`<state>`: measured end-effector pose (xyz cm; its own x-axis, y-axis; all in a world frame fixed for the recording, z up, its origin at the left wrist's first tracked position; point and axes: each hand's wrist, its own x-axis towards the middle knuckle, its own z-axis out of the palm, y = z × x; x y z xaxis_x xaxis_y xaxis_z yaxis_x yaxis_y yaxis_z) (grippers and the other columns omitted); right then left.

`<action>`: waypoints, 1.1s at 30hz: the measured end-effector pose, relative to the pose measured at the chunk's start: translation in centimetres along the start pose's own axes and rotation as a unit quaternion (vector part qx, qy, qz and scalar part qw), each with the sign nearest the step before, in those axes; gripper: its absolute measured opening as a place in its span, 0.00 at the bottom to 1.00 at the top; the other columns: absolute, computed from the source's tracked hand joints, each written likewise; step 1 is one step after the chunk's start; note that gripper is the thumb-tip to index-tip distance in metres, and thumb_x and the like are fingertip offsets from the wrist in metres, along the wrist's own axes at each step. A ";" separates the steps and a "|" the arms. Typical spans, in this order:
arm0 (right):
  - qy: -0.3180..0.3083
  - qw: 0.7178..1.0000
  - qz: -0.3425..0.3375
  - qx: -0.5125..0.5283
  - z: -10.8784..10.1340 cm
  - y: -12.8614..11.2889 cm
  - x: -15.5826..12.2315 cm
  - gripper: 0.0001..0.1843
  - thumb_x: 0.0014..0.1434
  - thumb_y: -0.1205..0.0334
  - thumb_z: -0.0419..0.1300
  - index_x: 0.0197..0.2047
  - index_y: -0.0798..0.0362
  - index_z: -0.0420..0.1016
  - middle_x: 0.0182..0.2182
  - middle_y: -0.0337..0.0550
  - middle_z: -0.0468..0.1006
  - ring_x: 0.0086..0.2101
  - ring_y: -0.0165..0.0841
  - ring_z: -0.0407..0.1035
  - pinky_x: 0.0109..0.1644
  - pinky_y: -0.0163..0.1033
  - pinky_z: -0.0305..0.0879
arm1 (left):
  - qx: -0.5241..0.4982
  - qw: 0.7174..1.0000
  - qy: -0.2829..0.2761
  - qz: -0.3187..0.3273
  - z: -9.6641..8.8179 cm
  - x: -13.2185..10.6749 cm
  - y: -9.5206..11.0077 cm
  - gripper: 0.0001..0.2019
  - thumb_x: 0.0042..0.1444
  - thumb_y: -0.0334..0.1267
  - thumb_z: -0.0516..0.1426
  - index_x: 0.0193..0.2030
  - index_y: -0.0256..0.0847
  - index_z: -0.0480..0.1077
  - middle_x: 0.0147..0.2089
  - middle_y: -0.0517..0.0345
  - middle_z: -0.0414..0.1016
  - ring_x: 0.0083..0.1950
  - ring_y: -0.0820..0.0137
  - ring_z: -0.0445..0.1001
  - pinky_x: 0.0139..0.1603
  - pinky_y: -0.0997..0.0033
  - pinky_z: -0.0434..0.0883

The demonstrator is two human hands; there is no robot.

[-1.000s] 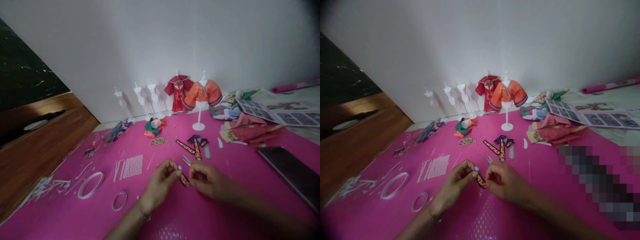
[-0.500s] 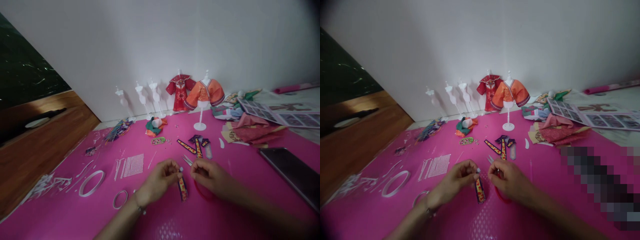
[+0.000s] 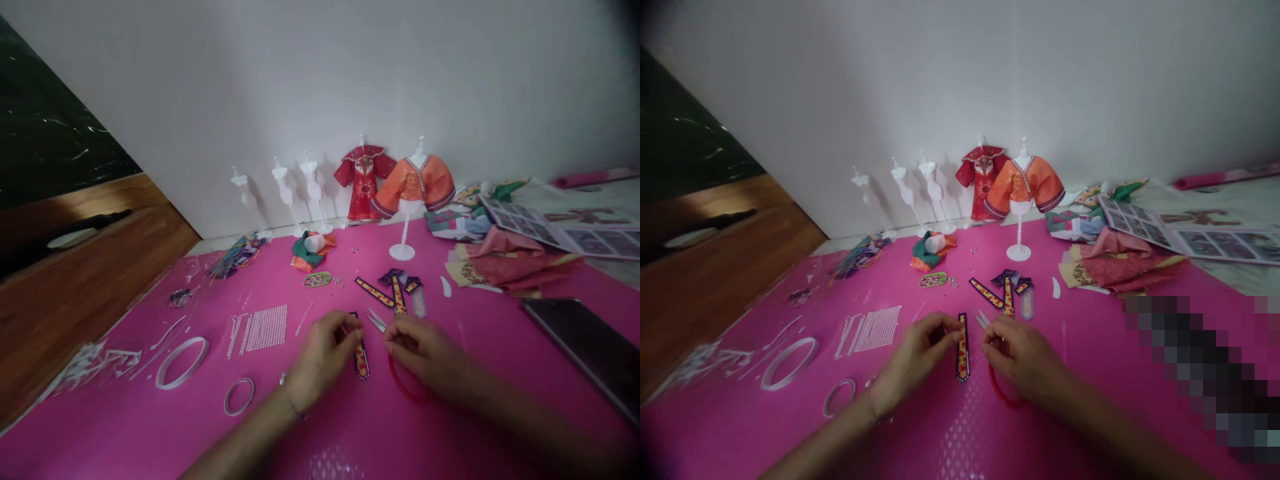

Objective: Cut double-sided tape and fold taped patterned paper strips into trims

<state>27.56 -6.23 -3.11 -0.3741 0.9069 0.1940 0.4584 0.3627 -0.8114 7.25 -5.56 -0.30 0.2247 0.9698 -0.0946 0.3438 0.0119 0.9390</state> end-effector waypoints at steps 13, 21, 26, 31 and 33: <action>0.099 0.969 -0.210 -0.089 1.4 0.5 -0.9 0.09 0.61 0.69 0.55 0.34 0.52 0.77 0.23 0.38 0.71 0.23 0.30 0.68 0.26 0.34 0.61 | -0.257 0.949 -0.060 -0.175 3.2 -2.2 -0.9 0.20 0.42 0.54 0.64 0.24 0.37 0.71 0.12 0.68 0.61 0.13 0.80 0.54 0.17 0.75 0.49; 0.117 0.990 -0.074 0.009 0.2 1.1 -0.9 0.09 0.61 0.60 0.58 0.31 0.49 0.77 0.24 0.39 0.73 0.25 0.32 0.69 0.27 0.36 0.63 | -0.299 0.945 -0.032 -0.129 4.8 -1.0 0.0 0.16 0.44 0.50 0.63 0.25 0.37 0.70 0.17 0.66 0.65 0.15 0.81 0.57 0.19 0.75 0.55; 0.061 0.971 0.108 0.202 0.3 1.4 -0.4 0.14 0.51 0.48 0.65 0.28 0.49 0.72 0.20 0.35 0.68 0.22 0.32 0.63 0.24 0.35 0.58 | -0.288 0.950 -0.066 -0.105 4.3 -0.7 0.2 0.15 0.44 0.47 0.63 0.28 0.38 0.68 0.23 0.62 0.69 0.17 0.79 0.62 0.20 0.75 0.63; 0.048 0.950 0.158 0.267 1.3 1.8 0.0 0.17 0.47 0.45 0.68 0.28 0.49 0.71 0.20 0.34 0.67 0.23 0.31 0.62 0.26 0.35 0.57 | -0.220 0.968 -0.087 -0.082 4.1 -0.5 -0.3 0.17 0.50 0.54 0.55 0.30 0.41 0.61 0.25 0.62 0.67 0.18 0.78 0.62 0.20 0.75 0.65; 0.051 0.951 0.169 0.255 1.4 1.8 0.0 0.17 0.46 0.45 0.68 0.27 0.49 0.71 0.19 0.33 0.64 0.22 0.30 0.59 0.25 0.35 0.53 | -0.150 0.981 -0.103 -0.063 2.9 0.1 -0.4 0.17 0.52 0.54 0.54 0.29 0.41 0.62 0.21 0.63 0.65 0.18 0.75 0.64 0.21 0.72 0.67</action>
<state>27.23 -5.87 -5.35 -0.1835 0.9785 -0.0945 0.0776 -0.0814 -0.9937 9.75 -6.14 -1.69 0.3870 0.8869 -0.2523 0.1045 0.2297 0.9676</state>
